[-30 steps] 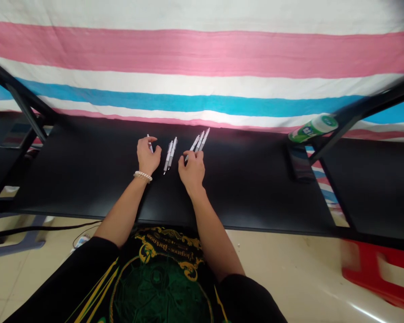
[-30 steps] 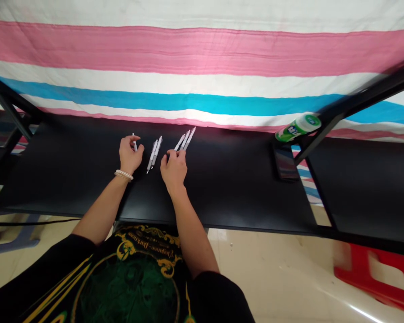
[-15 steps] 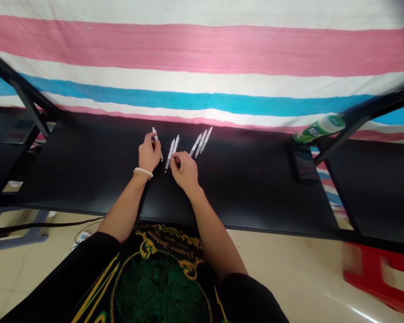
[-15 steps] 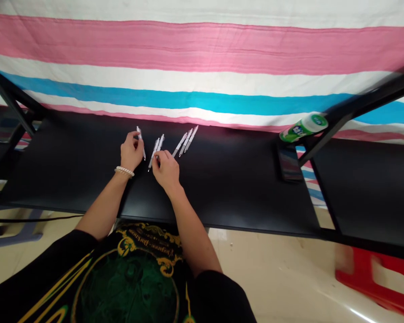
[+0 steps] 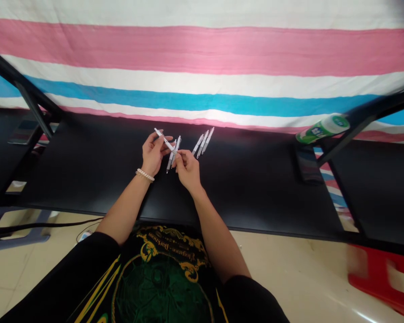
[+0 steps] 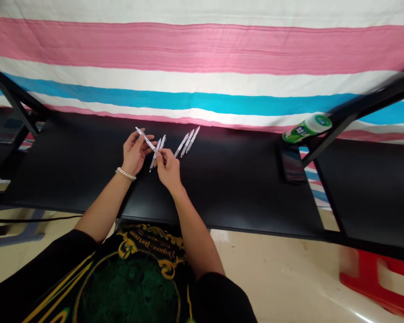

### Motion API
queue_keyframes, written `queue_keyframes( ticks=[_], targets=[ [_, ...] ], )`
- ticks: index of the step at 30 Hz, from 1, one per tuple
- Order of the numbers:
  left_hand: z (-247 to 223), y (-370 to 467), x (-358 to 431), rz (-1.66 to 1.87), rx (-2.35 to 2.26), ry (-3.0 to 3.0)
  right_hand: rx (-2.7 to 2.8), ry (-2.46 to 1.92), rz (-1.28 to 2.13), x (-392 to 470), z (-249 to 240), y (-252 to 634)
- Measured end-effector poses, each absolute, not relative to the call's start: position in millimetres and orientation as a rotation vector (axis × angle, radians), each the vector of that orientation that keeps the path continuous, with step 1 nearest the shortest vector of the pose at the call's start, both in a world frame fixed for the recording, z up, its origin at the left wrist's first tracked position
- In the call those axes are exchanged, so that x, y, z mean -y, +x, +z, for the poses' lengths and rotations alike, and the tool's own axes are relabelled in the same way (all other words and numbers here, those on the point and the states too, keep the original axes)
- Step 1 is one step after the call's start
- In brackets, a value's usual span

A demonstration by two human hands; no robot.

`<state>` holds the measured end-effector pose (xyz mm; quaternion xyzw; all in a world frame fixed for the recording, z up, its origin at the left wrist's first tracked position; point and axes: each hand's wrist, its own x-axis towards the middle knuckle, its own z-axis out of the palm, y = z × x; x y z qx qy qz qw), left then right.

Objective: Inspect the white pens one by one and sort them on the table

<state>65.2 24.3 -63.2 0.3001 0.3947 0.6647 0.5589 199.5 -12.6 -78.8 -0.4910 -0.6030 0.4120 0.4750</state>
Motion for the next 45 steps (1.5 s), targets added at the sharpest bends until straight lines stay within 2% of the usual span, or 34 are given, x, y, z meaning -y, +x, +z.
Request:
queue_keyframes(
  ticks=[5,16,22,27,31,45],
  targets=[
    [-62,61,-26,1.614,-0.932,0.685,1.539,-1.185,0.956,13,-77,199],
    [-62,69,-23,1.664,-0.972,0.573,1.715,-1.131,0.388,14,-87,200],
    [-65,64,-26,1.684,-0.961,0.531,1.598,-1.182,0.567,17,-77,195],
    [-65,63,-26,1.689,-0.955,0.513,1.508,-1.094,0.487,16,-70,197],
    [-68,62,-27,1.699,-0.923,0.501,1.46,-1.159,0.615,14,-70,198],
    [-67,64,-26,1.694,-0.954,0.523,1.441,-1.132,0.607,14,-72,198]
  ],
)
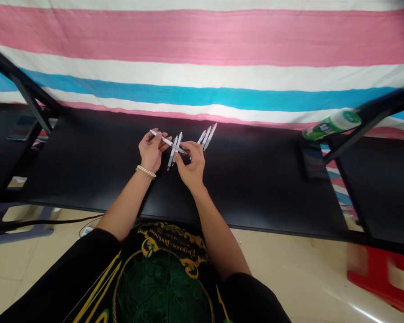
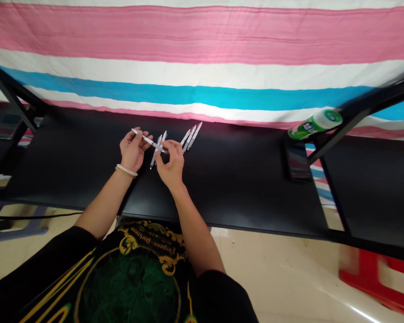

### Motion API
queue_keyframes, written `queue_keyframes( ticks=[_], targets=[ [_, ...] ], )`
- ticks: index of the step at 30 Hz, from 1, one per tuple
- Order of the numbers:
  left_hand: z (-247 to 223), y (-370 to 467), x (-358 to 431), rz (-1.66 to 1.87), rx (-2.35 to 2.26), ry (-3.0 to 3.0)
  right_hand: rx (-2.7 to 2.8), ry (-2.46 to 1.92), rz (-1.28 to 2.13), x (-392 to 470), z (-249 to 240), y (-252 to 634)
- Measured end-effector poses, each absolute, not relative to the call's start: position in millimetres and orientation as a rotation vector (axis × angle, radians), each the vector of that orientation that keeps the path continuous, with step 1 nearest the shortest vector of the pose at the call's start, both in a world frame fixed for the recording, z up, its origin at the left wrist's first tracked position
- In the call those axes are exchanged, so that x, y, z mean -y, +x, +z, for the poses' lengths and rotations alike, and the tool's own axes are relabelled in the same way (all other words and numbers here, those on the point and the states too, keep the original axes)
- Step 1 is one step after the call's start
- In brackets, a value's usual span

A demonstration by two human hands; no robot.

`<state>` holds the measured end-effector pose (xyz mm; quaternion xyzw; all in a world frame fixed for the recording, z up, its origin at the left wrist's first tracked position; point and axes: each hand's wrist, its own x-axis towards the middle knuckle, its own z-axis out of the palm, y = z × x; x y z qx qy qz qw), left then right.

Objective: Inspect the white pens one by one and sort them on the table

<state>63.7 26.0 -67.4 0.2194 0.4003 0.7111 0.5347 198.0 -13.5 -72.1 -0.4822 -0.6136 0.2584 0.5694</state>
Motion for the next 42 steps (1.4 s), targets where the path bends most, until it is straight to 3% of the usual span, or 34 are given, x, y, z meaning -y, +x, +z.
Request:
queue_keyframes(
  ticks=[12,24,31,39,42],
  targets=[
    [-68,65,-26,1.664,-0.977,0.5,1.499,-1.134,0.702,15,-70,198],
    [-69,51,-34,1.851,-1.16,0.466,1.508,-1.153,0.484,16,-65,202],
    [-66,72,-23,1.678,-1.047,0.528,1.517,-1.13,0.514,17,-68,201],
    [-62,70,-22,1.642,-0.976,0.548,1.433,-1.204,0.853,17,-78,200],
    [-60,70,-22,1.635,-1.007,0.543,1.424,-1.213,0.811,17,-76,200]
  ],
)
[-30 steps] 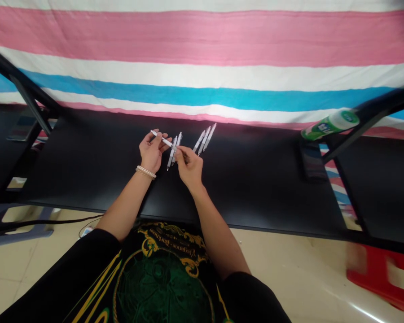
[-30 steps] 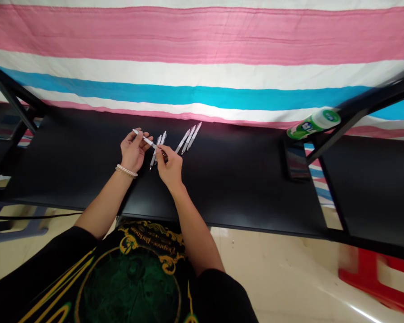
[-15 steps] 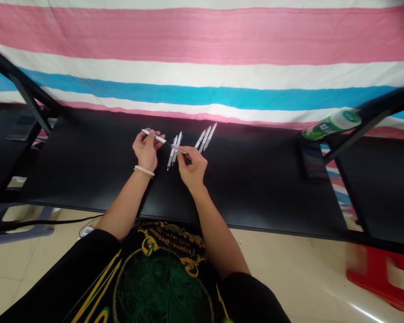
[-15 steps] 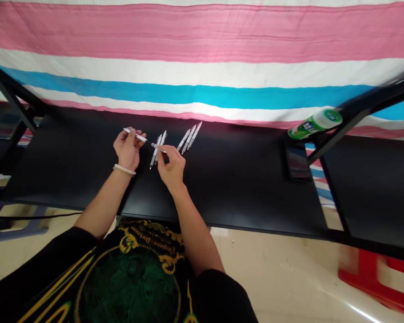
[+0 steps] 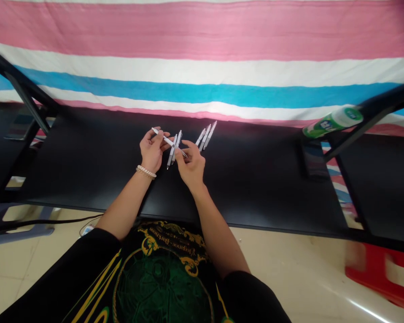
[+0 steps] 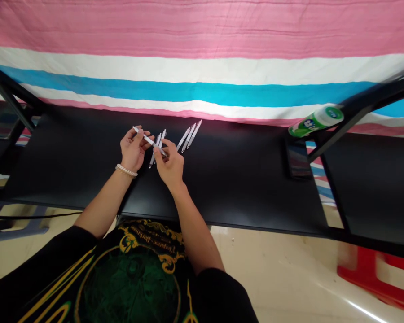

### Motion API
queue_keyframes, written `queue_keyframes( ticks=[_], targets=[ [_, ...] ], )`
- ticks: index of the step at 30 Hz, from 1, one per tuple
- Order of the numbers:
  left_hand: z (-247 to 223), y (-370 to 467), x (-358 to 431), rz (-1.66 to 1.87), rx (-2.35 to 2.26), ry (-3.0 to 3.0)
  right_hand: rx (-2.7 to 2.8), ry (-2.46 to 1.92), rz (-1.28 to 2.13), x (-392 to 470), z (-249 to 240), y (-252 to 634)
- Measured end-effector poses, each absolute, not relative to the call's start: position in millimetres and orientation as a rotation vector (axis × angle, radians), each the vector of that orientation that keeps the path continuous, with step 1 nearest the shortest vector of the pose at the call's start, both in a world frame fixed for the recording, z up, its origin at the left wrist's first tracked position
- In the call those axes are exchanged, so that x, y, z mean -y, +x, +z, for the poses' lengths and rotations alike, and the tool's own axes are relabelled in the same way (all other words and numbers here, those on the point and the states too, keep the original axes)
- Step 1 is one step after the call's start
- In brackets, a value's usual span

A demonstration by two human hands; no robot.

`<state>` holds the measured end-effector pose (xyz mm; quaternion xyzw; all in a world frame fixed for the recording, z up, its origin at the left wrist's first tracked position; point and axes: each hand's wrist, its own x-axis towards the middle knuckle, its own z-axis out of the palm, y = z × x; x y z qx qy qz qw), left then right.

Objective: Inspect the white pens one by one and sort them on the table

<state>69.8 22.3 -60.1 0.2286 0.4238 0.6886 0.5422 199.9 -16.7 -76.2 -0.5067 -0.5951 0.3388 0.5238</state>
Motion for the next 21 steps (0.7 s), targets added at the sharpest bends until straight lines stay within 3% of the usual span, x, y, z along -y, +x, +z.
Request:
queue_keyframes(
  ticks=[21],
  targets=[
    [-61.4,66.2,-24.1,1.646,-1.011,0.521,1.585,-1.333,0.665,15.9,-71.4,203.7]
  ],
)
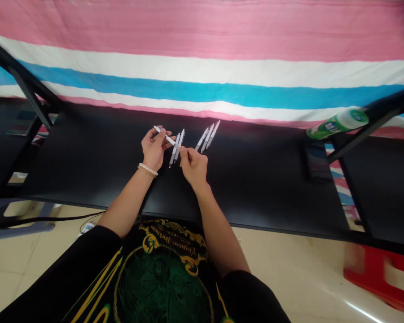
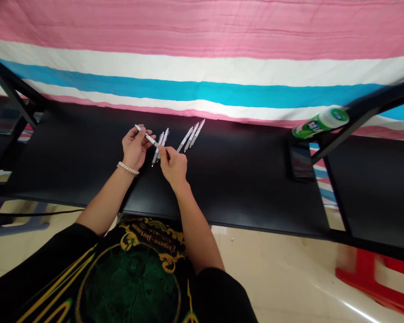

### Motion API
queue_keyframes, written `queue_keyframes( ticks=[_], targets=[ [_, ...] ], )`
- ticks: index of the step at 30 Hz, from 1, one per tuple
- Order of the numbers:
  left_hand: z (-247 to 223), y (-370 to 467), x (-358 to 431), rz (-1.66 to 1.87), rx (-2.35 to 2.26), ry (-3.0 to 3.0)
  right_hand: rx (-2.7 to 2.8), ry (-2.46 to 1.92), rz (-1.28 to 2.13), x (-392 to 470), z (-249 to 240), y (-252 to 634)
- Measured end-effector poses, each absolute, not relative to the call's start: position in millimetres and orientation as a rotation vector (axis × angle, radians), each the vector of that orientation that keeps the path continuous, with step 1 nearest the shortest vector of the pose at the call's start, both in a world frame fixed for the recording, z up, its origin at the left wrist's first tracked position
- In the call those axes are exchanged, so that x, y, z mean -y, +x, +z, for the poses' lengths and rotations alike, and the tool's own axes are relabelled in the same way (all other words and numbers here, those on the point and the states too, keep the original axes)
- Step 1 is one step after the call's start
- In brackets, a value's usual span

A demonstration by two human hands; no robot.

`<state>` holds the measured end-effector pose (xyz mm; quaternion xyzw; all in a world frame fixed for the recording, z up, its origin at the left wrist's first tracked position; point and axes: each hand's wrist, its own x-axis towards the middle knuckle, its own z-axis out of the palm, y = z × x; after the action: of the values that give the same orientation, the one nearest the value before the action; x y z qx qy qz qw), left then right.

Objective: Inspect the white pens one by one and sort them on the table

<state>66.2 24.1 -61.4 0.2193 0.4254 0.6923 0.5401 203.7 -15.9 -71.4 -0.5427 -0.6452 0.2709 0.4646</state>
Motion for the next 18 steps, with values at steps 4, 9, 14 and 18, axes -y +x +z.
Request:
queue_keyframes(
  ticks=[4,9,14,18],
  targets=[
    [-62.1,66.3,-24.2,1.65,-1.01,0.519,1.613,-1.307,0.655,16.0,-70.5,203.6],
    [-65.1,64.4,-25.8,1.648,-1.022,0.517,1.628,-1.314,0.673,16.2,-71.8,203.1],
    [-66.0,64.8,-25.9,1.651,-1.011,0.523,1.658,-1.315,0.672,16.6,-73.6,203.1],
    [-64.8,66.1,-25.1,1.651,-1.009,0.517,1.638,-1.288,0.685,16.8,-72.8,203.1]
  ],
)
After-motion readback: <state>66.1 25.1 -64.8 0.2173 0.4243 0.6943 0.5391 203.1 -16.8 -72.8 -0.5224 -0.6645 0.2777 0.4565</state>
